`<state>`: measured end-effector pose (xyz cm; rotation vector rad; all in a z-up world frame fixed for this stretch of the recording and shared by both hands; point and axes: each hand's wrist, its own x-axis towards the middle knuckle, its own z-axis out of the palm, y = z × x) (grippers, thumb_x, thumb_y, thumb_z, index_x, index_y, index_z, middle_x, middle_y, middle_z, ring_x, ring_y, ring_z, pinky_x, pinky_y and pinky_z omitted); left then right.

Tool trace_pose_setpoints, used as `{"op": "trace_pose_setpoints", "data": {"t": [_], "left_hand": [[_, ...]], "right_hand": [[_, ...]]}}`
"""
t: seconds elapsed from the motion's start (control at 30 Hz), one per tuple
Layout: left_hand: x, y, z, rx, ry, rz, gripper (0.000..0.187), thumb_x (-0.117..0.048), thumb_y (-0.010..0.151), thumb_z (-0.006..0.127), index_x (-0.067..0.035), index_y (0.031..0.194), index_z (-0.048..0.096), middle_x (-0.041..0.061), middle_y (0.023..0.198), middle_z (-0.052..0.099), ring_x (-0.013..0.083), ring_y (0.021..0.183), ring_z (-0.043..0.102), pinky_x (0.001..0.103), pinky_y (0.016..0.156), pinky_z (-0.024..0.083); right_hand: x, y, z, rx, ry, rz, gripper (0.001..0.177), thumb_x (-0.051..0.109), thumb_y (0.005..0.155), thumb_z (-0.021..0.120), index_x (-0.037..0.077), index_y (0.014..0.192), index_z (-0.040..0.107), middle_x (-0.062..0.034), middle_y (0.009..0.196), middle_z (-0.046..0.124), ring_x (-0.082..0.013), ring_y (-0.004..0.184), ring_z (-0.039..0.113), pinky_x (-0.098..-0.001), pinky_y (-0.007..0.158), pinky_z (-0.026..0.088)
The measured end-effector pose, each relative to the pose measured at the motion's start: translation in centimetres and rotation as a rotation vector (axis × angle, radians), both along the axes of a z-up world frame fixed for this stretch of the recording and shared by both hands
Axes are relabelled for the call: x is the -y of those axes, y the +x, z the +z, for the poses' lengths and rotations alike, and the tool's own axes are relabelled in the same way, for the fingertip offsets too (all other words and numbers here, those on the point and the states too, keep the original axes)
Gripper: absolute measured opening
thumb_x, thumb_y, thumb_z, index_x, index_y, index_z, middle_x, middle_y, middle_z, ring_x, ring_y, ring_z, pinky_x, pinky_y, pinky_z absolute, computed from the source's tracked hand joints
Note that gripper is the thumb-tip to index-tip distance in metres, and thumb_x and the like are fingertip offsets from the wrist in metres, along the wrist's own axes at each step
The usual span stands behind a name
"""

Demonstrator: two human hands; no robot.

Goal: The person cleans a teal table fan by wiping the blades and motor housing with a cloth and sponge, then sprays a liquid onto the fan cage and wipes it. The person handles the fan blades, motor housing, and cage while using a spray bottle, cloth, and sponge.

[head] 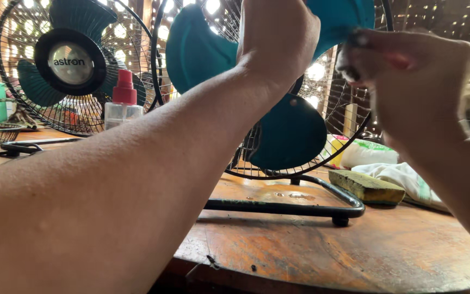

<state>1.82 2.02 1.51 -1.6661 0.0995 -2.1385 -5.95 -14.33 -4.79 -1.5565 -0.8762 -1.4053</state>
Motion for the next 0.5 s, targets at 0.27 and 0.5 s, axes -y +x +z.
{"op": "trace_pose_setpoints", "data": {"t": [0.27, 0.5], "left_hand": [[-1.2, -1.0, -0.1, -0.052, -0.255, -1.018, 0.013, -0.006, 0.092, 0.067, -0.007, 0.080, 0.072, 0.012, 0.068, 0.072, 0.0245, 0.064, 0.075, 0.033, 0.058, 0.063], [-1.6, -3.9, -0.2, -0.270, -0.380, -1.012, 0.003, -0.009, 0.081, 0.071, -0.008, 0.082, 0.069, 0.011, 0.070, 0.072, 0.0234, 0.062, 0.075, 0.033, 0.048, 0.058]], "right_hand": [[-2.6, -1.2, 3.1, -0.944, 0.563, 0.857, 0.026, 0.002, 0.098, 0.059, -0.010, 0.121, 0.059, -0.0166, 0.113, 0.068, -0.0186, 0.102, 0.073, -0.0232, 0.089, 0.061], [-3.4, 0.4, 5.5, -0.962, 0.372, 0.706, 0.027, 0.007, 0.099, 0.056, -0.007, 0.121, 0.059, -0.0151, 0.115, 0.067, -0.0193, 0.105, 0.072, -0.0218, 0.090, 0.059]]}}
